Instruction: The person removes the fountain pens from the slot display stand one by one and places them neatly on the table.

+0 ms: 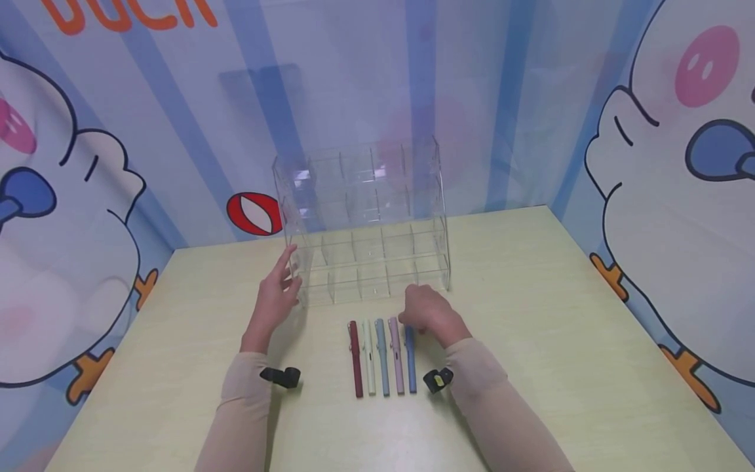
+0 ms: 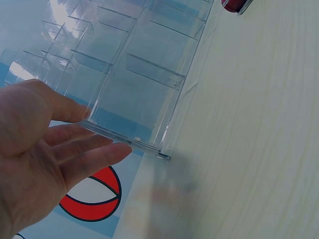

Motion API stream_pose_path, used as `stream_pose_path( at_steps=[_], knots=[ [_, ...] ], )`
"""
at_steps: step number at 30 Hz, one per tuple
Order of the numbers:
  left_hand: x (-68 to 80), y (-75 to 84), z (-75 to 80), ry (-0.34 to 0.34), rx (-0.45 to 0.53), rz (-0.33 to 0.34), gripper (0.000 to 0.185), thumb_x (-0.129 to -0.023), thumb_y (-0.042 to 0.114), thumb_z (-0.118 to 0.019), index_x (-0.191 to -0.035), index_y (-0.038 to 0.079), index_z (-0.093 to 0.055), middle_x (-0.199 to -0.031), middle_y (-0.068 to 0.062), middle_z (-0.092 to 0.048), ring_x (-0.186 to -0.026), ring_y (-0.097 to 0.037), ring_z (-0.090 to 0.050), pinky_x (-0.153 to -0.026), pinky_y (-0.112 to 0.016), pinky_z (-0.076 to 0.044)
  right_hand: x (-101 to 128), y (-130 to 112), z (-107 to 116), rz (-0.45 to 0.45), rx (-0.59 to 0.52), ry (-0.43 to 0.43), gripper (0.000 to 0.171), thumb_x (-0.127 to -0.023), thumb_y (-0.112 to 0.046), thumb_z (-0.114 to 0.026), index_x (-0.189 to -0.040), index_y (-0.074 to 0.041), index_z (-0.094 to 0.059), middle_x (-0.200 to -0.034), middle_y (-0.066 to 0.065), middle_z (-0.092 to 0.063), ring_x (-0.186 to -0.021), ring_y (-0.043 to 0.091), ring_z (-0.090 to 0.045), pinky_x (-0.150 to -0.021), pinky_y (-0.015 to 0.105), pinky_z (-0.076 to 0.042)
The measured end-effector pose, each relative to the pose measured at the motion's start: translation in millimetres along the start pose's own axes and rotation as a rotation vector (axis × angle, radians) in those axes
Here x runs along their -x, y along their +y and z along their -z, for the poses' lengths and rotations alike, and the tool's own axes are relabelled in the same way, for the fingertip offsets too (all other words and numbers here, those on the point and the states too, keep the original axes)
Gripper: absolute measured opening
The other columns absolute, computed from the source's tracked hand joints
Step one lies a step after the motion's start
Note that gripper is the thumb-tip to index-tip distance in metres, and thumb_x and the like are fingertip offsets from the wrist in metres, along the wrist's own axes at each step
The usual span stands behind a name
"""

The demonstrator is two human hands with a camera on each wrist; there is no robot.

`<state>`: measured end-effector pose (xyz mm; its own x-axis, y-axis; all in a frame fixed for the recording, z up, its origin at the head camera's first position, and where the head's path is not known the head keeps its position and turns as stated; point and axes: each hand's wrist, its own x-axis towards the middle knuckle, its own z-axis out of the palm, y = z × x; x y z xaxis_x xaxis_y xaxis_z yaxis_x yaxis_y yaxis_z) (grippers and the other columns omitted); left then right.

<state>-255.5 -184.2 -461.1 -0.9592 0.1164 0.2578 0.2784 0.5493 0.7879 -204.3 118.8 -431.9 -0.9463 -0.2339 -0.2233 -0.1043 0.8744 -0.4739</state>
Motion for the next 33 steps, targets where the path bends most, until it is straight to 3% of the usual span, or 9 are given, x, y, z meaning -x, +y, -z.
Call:
stream_pose_path(
  at_steps=[8,13,23,33],
  knots=[
    [-1.8,-1.4,-1.3,0.002,-0.001,0.01,0.074,-0.1,0.003,-0.056,-0.157,0.04,-0.027,-0.147,-0.026,-0.046,-0.126,-0.041,-0.055,-0.098,-0.052,-0.05,0.9,1.8,7.2,0.005,-0.06,0.011,0.012,-0.09,-0.006,-0.058,-0.093,0.001,-0.067,-0.073,0.007,-0.064,-0.061,0.02,-0.065,-0.054,0.029,-0.046],
    [-2.0,-0.8,-1.4,-0.003,0.0,0.012,0.073,-0.1,0.004,-0.056,-0.157,0.039,-0.027,-0.148,-0.027,-0.045,-0.127,-0.041,-0.055,-0.099,-0.053,-0.049,1.1,2.8,12.1,0.004,-0.142,0.042,0.017,-0.093,-0.009,-0.058,-0.104,0.003,-0.065,-0.084,0.009,-0.067,-0.066,0.019,-0.066,-0.058,0.032,-0.048],
    [-2.0,-2.5,0.2,-0.004,0.005,0.016,0.073,-0.101,0.004,-0.055,-0.157,0.04,-0.026,-0.148,-0.028,-0.045,-0.126,-0.041,-0.055,-0.098,-0.053,-0.05,-3.2,8.3,20.0,0.07,-0.324,0.243,0.024,-0.093,-0.009,-0.053,-0.111,0.005,-0.062,-0.088,0.015,-0.071,-0.071,0.021,-0.069,-0.06,0.034,-0.052],
    [-1.4,-6.5,2.2,0.005,-0.006,0.003,0.074,-0.1,0.003,-0.055,-0.157,0.04,-0.026,-0.147,-0.029,-0.045,-0.125,-0.042,-0.055,-0.096,-0.052,-0.051,-1.6,14.4,28.6,0.074,-0.241,0.413,0.023,-0.095,-0.009,-0.053,-0.11,0.005,-0.063,-0.094,0.018,-0.07,-0.08,0.027,-0.067,-0.066,0.04,-0.054]
  ],
)
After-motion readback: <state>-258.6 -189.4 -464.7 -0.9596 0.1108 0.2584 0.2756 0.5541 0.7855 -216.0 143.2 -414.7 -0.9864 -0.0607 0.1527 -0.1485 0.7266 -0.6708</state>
